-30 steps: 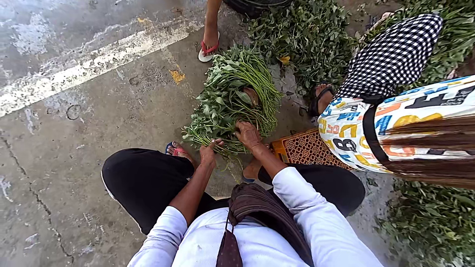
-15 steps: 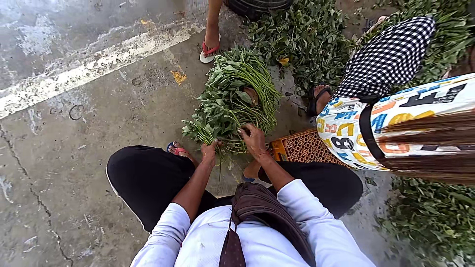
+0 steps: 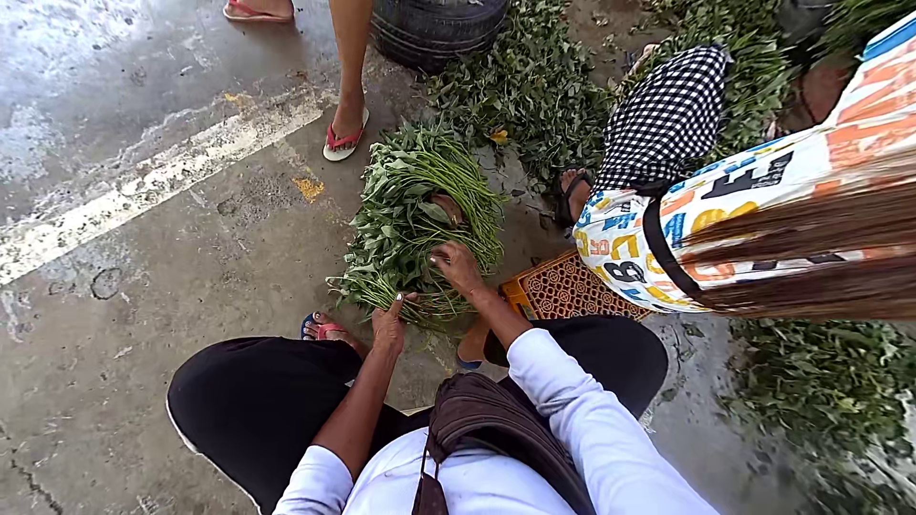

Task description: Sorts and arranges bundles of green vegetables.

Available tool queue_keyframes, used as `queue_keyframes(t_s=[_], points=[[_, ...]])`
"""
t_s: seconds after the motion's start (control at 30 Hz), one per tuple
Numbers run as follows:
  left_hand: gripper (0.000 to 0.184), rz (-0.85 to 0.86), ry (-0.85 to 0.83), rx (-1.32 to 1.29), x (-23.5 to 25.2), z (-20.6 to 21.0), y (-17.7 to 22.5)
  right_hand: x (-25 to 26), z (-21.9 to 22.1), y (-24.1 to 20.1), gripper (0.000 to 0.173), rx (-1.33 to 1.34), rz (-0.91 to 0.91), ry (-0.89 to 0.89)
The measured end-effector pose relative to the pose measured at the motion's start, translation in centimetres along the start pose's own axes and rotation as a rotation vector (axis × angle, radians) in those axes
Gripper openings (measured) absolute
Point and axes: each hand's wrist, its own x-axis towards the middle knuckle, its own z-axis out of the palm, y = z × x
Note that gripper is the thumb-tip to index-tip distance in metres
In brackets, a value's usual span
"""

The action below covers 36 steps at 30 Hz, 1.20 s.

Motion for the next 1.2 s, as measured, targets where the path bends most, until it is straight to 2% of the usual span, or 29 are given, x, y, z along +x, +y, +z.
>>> queue_keyframes(t_s=[0.07, 0.17, 0.33, 0.5, 0.6, 0.7, 0.8, 0.9, 0.97, 1.03, 1.1, 1.2], points=[[0.022, -0.008, -0.017, 0.013, -0.2, 0.0, -0.1, 2.5, -0.7, 1.1, 0.034, -0.146, 0.107, 0.013], [0.021, -0.018, 0.0, 0.0, -0.4, 0.2, 0.2, 4.8, -0.3, 2.2, 0.041, -0.274, 0.172, -0.048], [0.019, 0.011, -0.001, -0.022, 0.0, -0.1, 0.3, 5.0, 1.3, 1.9, 0.026, -0.302, 0.134, -0.061], [0.019, 0.016, 0.011, -0.017, 0.3, -0.1, 0.4, 2.1, 1.1, -0.4, 0.026, -0.226, 0.078, -0.11], [0.027, 0.026, -0.012, -0.023, 0.2, -0.1, 0.3, -1.2, 0.7, -2.8, 0.022, -0.095, 0.071, -0.134], [0.028, 0.013, -0.049, -0.011, -0.1, -0.2, 0.3, -5.0, 1.6, -4.3, 0.016, -0.017, -0.027, -0.115], [0.027, -0.007, -0.074, 0.021, 0.0, -0.6, 0.2, -5.9, 3.0, -4.0, 0.017, 0.028, -0.069, -0.194], [0.027, -0.019, -0.018, 0.029, 0.2, -0.6, 0.3, -5.5, 2.5, -2.7, 0.019, 0.126, -0.145, -0.293], [0.032, -0.011, -0.005, 0.031, 0.2, -0.6, 0.3, -4.7, 1.8, -1.8, 0.026, 0.216, -0.068, -0.335], [0.034, -0.005, -0.019, 0.039, 0.3, -0.7, 0.3, -4.0, 1.9, -1.3, 0.034, 0.248, 0.038, -0.241], [0.027, 0.001, -0.042, 0.031, 0.3, -0.5, 0.3, -2.9, 2.5, -0.6, 0.028, 0.11, 0.096, -0.155], [0.023, 0.044, -0.055, -0.007, 0.4, -0.7, -0.1, -1.4, 4.5, 1.2, 0.028, -0.13, 0.111, -0.258]])
